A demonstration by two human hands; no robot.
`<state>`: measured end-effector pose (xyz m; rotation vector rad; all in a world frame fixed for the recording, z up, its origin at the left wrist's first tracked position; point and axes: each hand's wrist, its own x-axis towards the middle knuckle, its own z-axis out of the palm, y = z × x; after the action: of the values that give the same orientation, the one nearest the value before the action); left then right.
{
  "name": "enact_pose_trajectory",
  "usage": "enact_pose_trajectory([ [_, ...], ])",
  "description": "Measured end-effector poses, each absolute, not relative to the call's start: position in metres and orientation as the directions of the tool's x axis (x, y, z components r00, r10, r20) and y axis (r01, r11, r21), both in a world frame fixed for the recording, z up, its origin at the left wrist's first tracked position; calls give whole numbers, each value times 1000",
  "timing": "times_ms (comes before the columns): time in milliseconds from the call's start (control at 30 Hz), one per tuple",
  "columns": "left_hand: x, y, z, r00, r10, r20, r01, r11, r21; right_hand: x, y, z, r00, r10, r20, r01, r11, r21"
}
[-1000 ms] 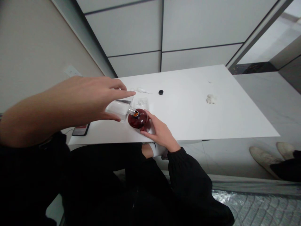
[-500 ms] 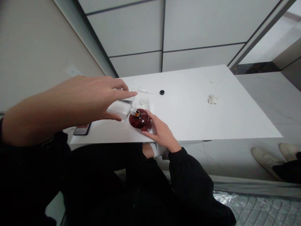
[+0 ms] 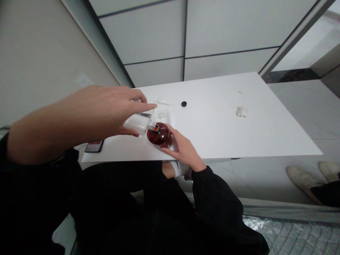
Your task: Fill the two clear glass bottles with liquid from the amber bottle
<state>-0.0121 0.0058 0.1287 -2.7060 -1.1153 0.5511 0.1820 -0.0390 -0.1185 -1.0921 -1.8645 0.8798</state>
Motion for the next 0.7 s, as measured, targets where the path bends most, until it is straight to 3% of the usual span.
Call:
enact_pose_trajectory([
  [700,-13,6,128,651,710,-268,664,-704,-252,182,-39,-121,-318,906,278,387,392,-835],
])
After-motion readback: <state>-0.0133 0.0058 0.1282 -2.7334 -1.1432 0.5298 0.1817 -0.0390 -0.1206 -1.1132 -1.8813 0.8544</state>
